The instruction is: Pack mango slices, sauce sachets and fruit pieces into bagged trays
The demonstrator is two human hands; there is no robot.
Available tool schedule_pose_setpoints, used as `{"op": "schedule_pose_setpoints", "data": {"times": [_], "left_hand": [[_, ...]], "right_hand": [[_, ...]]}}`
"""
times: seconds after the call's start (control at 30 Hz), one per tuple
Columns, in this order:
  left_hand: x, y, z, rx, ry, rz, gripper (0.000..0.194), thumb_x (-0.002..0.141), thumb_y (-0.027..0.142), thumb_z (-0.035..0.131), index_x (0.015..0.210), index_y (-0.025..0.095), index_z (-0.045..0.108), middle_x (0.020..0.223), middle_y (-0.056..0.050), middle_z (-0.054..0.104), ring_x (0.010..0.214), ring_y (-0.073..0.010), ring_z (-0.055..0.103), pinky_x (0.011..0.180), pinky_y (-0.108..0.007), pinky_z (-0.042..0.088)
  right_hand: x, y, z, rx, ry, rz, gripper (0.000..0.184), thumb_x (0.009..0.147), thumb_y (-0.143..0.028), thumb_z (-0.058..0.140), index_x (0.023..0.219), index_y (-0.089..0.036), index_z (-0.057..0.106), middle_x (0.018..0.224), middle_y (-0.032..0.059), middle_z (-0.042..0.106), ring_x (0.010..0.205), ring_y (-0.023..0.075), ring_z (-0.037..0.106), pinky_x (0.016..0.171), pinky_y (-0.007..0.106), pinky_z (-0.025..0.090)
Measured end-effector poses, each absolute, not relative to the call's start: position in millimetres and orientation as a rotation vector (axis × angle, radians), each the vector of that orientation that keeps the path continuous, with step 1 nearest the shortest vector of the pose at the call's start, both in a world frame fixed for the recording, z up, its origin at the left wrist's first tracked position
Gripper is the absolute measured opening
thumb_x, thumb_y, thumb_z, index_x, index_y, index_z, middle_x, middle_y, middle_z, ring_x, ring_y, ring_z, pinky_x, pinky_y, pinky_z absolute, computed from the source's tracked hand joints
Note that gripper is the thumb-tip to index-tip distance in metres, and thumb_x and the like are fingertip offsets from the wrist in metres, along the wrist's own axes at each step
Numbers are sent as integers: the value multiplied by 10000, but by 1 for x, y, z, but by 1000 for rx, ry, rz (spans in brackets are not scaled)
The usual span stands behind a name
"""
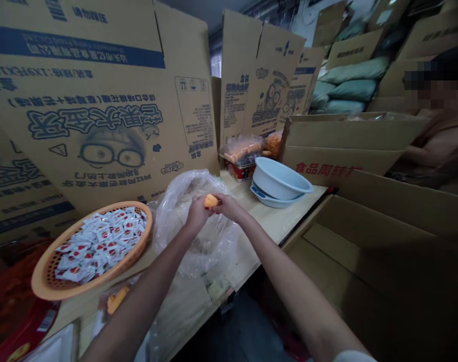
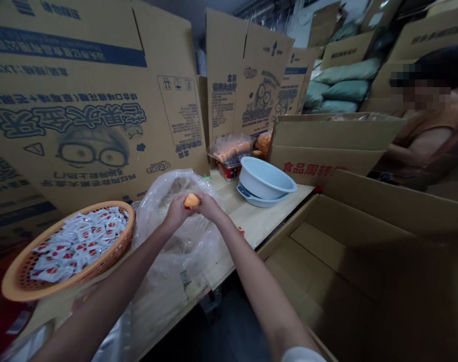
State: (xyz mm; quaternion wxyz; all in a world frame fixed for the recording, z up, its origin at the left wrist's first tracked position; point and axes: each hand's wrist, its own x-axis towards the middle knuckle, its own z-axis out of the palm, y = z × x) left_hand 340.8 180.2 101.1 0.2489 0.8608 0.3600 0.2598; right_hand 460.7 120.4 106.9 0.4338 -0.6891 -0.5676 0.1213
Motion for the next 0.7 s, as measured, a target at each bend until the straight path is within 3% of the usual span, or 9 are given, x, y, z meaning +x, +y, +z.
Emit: {"op": "schedule_pose_setpoints", "data": {"times": [0.1,0.17,0.23,0.33,0.4,0.57,0.7], "left_hand": [[311,196,88,2366,1077,613,602,589,176,707,1149,133,492,1203,-153,509,989,-248,554,817,-335,434],[297,198,81,2384,1086,586,589,632,184,670,1185,153,467,1268,-152,468,1064,-250,524,861,-335,413],[289,196,77,2408,1048,569,485,690,196,613,1159,168,495,1273,-134,474,1107,-244,501,902,-338,390],[283,190,73,2434,957,543,377,711,205,578,1087,176,554,1203,-110,532,1082,-238,516,914,-350,392],[279,186,71,2439,903,539,355,711,207,569,1066,185,571,1165,-93,557,1076,-230,519,923,-354,392],[265,178,74,2411,839,565,411,708,213,549,1116,167,555,1171,-107,550,1049,-213,537,917,-351,408],[245,175,80,2340,844,565,403,719,280,530,1104,165,562,1144,-103,571,872,-191,610,783,-341,484]], "right_hand": [[473,113,84,-1835,-1354,262,348,665,-55,554,988,-169,615,941,37,624,797,151,561,754,275,448],[498,85,64,-1948,-1269,200,294,694,-59,511,953,-150,617,972,79,594,898,185,534,823,324,417],[523,50,43,-2057,-1222,203,282,620,-61,586,885,-146,633,931,89,578,897,216,526,828,363,409],[543,14,16,-2138,-1213,244,520,421,-71,734,926,-158,642,953,86,560,909,247,515,833,383,407],[544,9,2,-2134,-1229,256,554,413,-89,746,950,-176,643,959,70,562,919,234,512,847,365,401],[539,27,-15,-2078,-1249,247,140,589,-64,585,671,-167,632,756,13,587,790,155,537,759,259,411],[540,35,-14,-2086,-1155,173,107,635,-78,529,630,-160,598,719,21,585,727,148,531,706,244,407]]}}
